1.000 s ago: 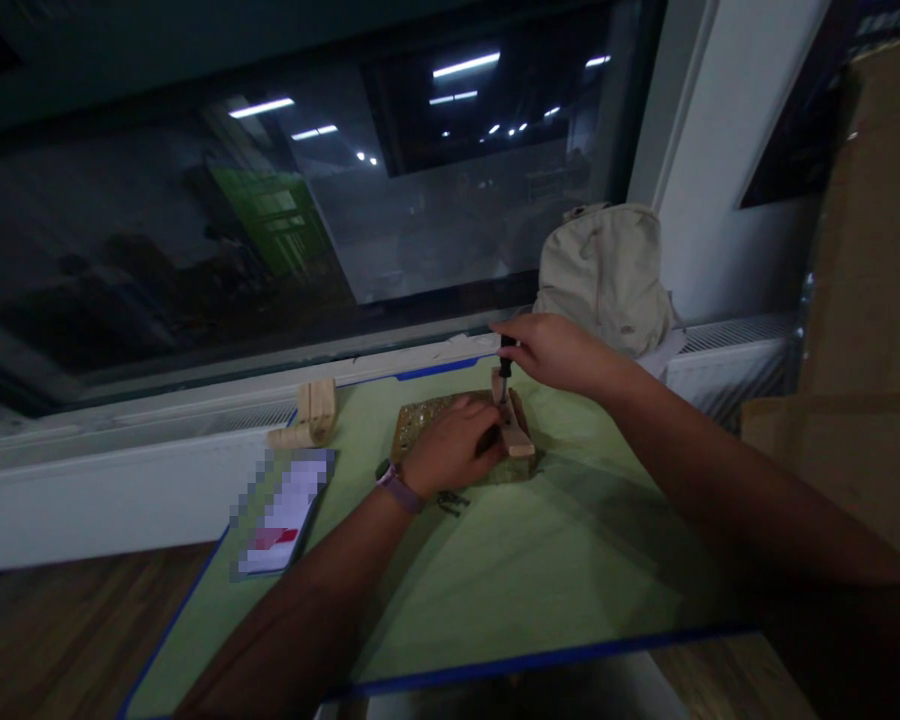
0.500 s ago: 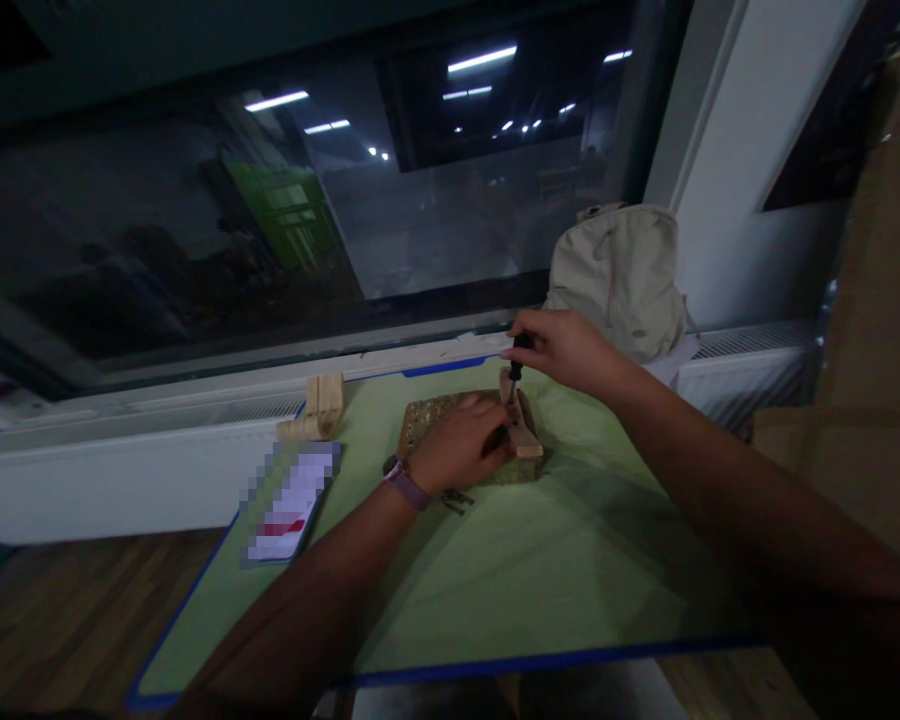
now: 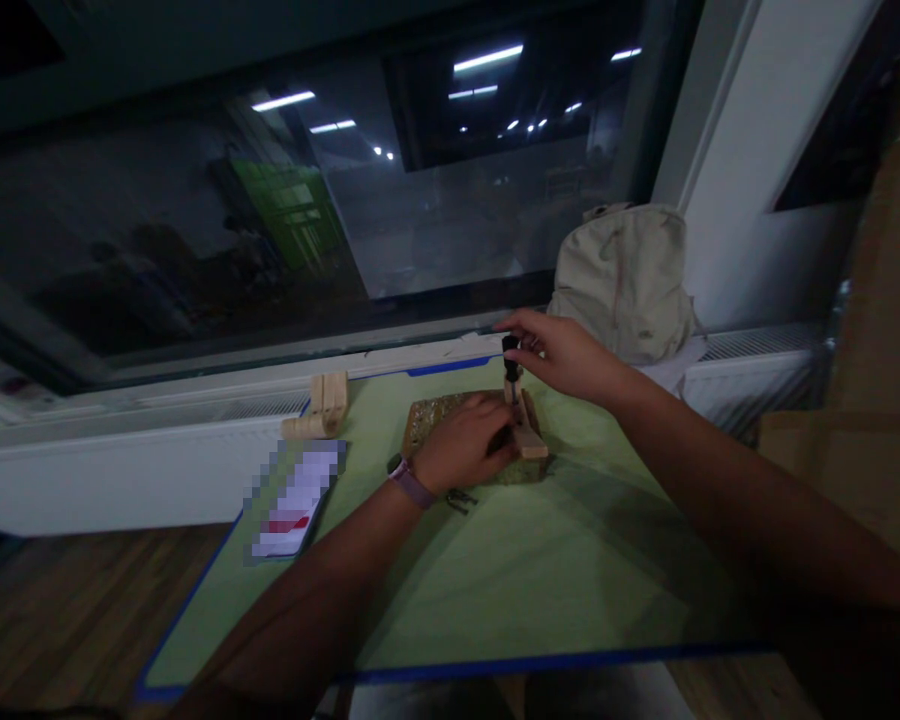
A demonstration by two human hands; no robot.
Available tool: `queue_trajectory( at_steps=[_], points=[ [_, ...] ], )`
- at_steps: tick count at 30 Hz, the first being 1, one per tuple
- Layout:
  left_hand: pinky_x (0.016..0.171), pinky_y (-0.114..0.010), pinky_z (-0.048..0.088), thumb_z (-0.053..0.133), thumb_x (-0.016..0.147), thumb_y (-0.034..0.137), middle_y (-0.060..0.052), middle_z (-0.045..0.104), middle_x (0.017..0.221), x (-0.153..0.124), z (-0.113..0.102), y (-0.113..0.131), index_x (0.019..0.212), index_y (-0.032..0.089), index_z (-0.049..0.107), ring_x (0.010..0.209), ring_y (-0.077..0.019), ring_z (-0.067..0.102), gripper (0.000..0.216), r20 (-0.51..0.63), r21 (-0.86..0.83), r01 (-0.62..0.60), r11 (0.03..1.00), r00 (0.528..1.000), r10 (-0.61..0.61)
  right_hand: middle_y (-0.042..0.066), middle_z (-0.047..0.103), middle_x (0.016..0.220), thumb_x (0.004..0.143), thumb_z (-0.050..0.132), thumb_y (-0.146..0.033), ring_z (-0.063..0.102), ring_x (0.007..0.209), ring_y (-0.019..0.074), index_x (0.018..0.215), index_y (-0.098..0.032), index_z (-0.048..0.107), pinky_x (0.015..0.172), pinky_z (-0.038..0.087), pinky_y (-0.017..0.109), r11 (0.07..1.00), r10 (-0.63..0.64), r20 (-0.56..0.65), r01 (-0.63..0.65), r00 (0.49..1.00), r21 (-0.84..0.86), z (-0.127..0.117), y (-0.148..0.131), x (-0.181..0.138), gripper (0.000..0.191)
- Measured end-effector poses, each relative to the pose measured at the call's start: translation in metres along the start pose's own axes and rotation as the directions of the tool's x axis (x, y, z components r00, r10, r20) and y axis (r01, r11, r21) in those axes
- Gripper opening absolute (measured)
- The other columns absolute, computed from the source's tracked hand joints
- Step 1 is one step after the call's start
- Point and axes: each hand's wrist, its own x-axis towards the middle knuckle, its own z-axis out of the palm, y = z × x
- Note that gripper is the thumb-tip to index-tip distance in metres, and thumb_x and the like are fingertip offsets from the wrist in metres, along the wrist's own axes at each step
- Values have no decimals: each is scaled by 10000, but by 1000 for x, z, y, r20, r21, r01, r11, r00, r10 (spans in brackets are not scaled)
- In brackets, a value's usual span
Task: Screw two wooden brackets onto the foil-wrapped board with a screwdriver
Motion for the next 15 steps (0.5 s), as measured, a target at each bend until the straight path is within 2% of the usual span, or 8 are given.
queue_trajectory(
  at_steps=[4,6,9,11,15],
  points=[
    [928,-412,478,576,904,296,-92,624,1063,0,0,0,1082,175,575,1061,-261,556,215,0,0,-9,1000,1000,9,59,679,875,855,628,-195,586,719,180,1036,-163,656,662,397,279,992,-26,-36,22,999,-121,0,1,1,186],
    [912,-408,480,574,908,306,-86,623,1044,0,-1,0,1068,180,573,1039,-258,560,204,-2,-5,-12,1000,1000,12,65,679,839,846,662,-221,580,708,189,961,-162,656,646,371,285,977,12,-58,-24,998,-213,-1,1,2,129],
    [901,-404,479,570,910,303,-84,622,1036,0,0,0,1042,186,571,1037,-257,556,177,0,-11,-1,1000,1000,1,45,670,744,849,692,-309,568,651,188,930,-172,644,597,321,282,953,91,-72,-108,993,-283,-1,-1,1,166],
    [904,-405,475,563,914,299,-84,621,1036,0,0,0,1041,187,571,1042,-258,552,170,4,-11,3,1000,1000,-3,43,670,717,886,646,-358,570,635,190,891,-183,640,580,294,286,931,105,-36,-111,994,-348,-1,-2,1,175],
    [916,-405,469,569,908,289,-87,623,1043,0,-1,1,1049,186,574,1049,-258,547,175,7,-22,-3,1000,1000,3,87,687,740,991,439,-369,584,642,219,886,-185,638,565,246,313,837,134,55,-83,989,-541,0,-8,-1,291]
  ],
)
